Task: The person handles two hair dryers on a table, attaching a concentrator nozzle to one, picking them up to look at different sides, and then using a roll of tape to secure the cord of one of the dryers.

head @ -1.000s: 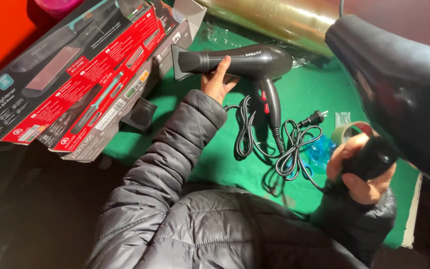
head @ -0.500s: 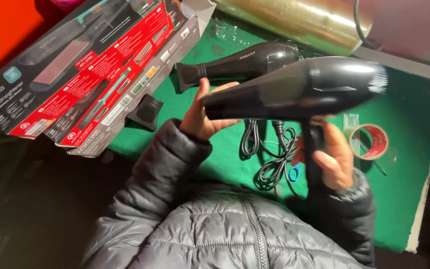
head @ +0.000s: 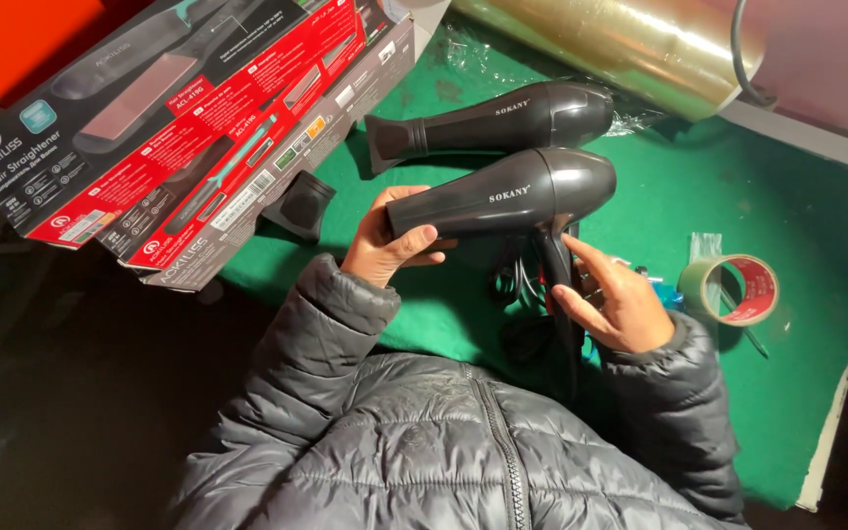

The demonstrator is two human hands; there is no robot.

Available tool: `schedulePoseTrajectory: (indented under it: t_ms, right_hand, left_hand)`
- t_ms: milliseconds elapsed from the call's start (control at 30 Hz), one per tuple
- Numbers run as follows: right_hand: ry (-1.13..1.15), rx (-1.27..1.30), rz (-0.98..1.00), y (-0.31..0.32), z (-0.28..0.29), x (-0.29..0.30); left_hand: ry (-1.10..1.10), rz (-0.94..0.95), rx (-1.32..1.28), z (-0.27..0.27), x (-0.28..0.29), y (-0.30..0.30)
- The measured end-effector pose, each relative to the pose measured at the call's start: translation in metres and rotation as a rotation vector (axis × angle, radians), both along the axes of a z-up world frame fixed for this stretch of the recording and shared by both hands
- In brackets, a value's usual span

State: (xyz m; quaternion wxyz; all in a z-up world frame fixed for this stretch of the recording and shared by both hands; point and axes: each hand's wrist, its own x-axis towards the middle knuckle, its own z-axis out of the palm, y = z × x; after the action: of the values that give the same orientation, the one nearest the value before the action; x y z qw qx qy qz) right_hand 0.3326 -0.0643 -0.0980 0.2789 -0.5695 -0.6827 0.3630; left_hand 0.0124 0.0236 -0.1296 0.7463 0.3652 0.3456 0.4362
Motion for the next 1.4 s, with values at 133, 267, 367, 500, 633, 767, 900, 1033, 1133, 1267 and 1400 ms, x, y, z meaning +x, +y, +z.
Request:
schedulePoseTrajectory:
  t_ms: [133,267,367,500,633,767,900,1033,1133,1267,1400]
  right_hand:
    - [-0.442,0.335,-0.071,0.004,0.036,-0.006]
    - [-0.507,0.56,-0.009,0.029,0.069,-0.038]
    - [-0.612,0.722,0.167,0.046,0.066,-0.063]
    - [-0.787,0.774,0.311,0.061,0.049,-0.075]
    - [-0.795,0.777,0.337,0.065,0.043,-0.077]
    - [-0.77,0.792,0.321,0.063,0.046,-0.077]
    - [-0.762,0.798,0.291,0.062,0.045,-0.078]
    - [-0.753,0.803,0.307,0.063,0.045,-0.077]
    - [-0.741,0.814,0.315,0.064,0.043,-0.075]
    - [-0.728,0.834,0.302,0.065,0.041,-0.072]
    - [-0.723,0.84,0.29,0.064,0.04,-0.069]
  left_hand:
    - [-0.075,-0.062,0.056,-0.026,-0.002,0.0]
    - [0.113,-0.037,0.273,-0.066,0.001,-0.005]
    - [0.258,-0.011,0.503,-0.059,0.002,-0.013]
    - [0.484,0.036,0.573,-0.027,-0.001,-0.023]
    - [0.66,0.148,0.595,-0.013,-0.018,-0.024]
    - [1.189,0.47,0.915,-0.013,-0.063,-0.008]
    - [1.554,0.508,0.89,-0.036,-0.079,0.005]
    - [1.819,0.47,0.614,-0.032,-0.066,0.011]
    - [1.649,0.412,0.65,-0.039,-0.071,0.008]
    - [1.229,0.289,0.855,-0.029,-0.07,-0.008]
    - [1.011,0.134,0.866,-0.007,-0.062,-0.023]
